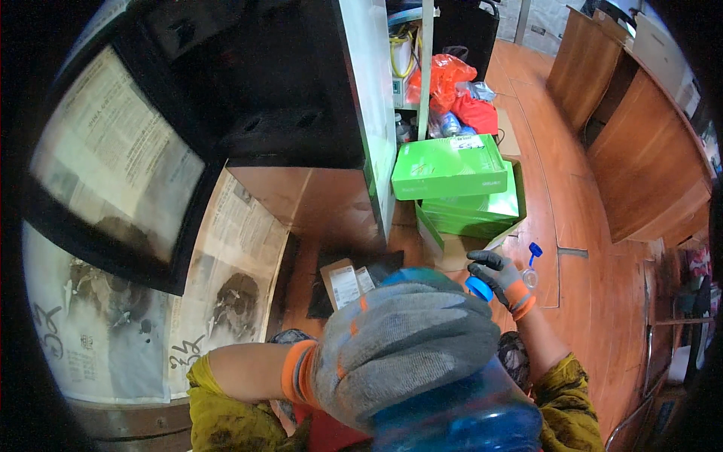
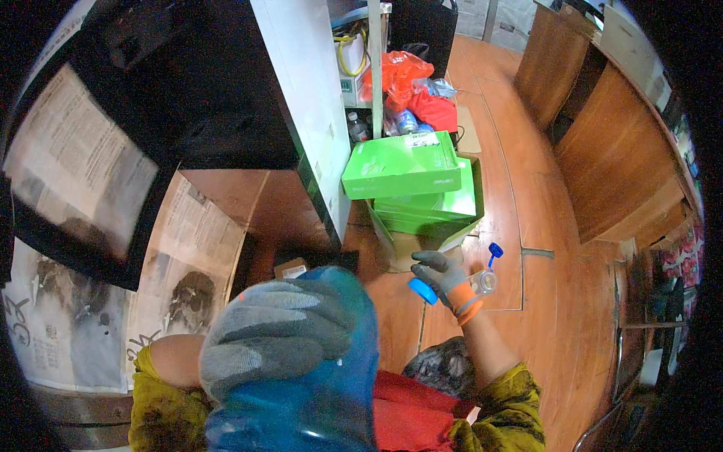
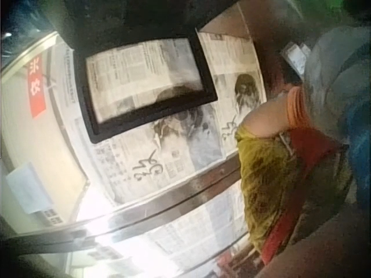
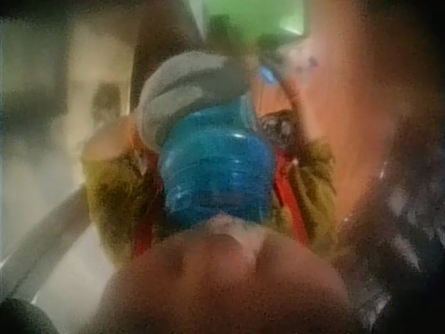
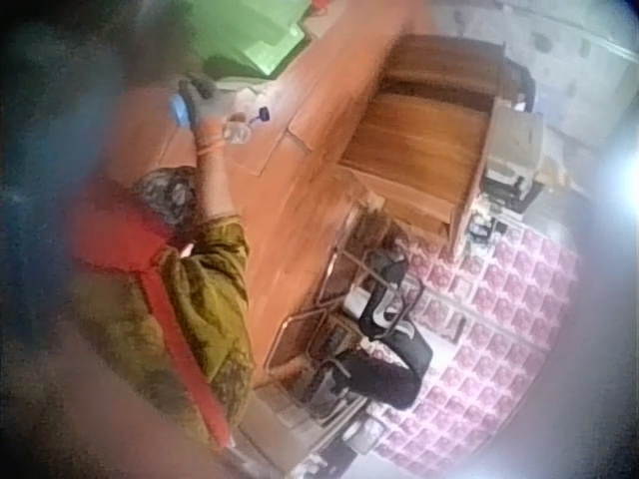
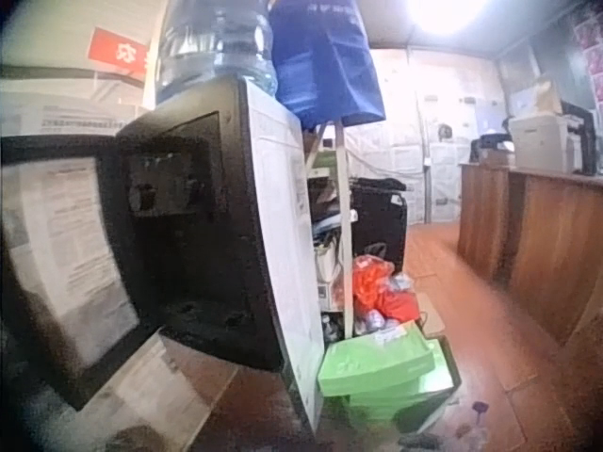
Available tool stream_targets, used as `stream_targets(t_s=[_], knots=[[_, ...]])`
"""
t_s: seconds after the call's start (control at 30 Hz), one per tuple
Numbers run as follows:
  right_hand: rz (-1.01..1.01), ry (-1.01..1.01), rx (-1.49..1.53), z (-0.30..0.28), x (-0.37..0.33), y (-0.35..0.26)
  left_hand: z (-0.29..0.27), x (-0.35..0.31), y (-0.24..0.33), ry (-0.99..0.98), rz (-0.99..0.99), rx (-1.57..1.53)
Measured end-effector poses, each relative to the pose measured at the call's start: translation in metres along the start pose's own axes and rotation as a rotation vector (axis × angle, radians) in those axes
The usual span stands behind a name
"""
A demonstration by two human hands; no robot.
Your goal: The person fills a blue plastic bottle and a clear plastic bottle with water from a water dispenser, then caps both bottles.
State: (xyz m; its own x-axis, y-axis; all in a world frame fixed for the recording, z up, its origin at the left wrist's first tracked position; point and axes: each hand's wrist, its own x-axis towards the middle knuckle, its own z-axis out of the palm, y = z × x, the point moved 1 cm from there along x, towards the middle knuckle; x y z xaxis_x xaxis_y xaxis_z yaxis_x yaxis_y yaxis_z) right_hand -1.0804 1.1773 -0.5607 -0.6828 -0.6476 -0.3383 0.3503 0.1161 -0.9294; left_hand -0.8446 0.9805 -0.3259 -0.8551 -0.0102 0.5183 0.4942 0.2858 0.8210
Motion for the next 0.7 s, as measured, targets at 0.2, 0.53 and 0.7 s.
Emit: stream_targets(t_s=[0.2,0.53,0.7], knots=[[-0.025,-0.020,-0.073,-0.001,0.004,-0.001,-0.015,0.029,0.010,-0.061,0.270,0.150],[0.060,0.019,0.184,-0.007,0.018,0.016,-0.034,0.046,0.013,-0.163,0.475,0.291],[-0.010,0.008,0.066,-0.006,0.013,0.015,-0.034,0.051,0.011,-0.106,0.514,0.325]])
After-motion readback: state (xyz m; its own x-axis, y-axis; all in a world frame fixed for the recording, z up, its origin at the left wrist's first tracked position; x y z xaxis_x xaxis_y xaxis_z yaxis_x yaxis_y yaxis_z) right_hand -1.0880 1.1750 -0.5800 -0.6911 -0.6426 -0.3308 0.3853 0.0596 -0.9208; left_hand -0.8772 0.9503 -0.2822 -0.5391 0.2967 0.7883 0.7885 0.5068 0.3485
